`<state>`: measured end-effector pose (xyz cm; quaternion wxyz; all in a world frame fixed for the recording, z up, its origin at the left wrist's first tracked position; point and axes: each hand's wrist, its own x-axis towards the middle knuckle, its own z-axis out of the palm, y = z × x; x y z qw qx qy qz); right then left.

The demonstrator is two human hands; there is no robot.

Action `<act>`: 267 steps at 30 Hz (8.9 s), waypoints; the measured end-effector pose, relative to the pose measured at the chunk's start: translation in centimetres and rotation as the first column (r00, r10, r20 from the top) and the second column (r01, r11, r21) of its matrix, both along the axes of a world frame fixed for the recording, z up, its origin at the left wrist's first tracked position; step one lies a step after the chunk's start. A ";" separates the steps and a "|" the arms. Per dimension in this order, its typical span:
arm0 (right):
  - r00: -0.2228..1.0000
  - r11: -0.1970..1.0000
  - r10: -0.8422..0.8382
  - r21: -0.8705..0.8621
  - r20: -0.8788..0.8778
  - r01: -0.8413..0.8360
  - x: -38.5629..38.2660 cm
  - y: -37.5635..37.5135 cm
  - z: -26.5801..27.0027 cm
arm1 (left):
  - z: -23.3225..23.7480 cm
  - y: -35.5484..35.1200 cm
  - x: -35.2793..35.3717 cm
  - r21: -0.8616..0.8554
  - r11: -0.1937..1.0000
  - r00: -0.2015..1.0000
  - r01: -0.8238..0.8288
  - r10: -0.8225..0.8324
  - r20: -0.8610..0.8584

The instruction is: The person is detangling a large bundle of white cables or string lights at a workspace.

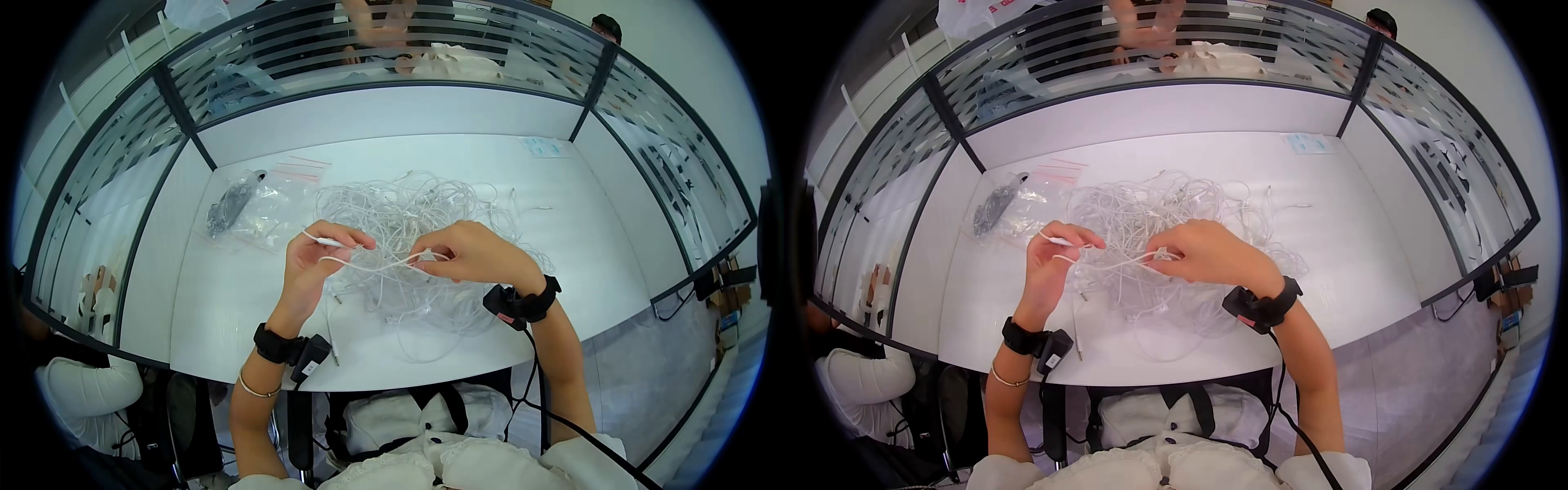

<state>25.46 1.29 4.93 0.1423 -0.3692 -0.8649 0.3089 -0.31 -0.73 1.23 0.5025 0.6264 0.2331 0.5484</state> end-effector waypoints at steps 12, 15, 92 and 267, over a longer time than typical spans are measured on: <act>0.666 0.924 -0.347 -0.120 -0.661 0.363 1.0 1.2 0.6 | 0.1 0.0 -0.1 -0.075 0.996 0.999 -0.041 0.043 0.018; 0.590 0.937 -0.294 -0.106 -0.752 0.331 1.0 1.1 0.7 | -0.1 0.0 0.0 -0.097 0.995 0.999 -0.025 0.028 0.020; 0.928 0.953 0.191 -0.166 -0.320 -0.253 -0.8 -1.6 0.8 | 0.6 1.3 -3.1 -0.198 0.882 0.831 -0.427 0.469 0.299; 0.837 0.883 -0.230 0.255 -0.496 0.394 -0.4 -0.7 1.2 | 1.0 0.3 -1.6 -0.079 0.944 0.945 -0.321 0.325 0.036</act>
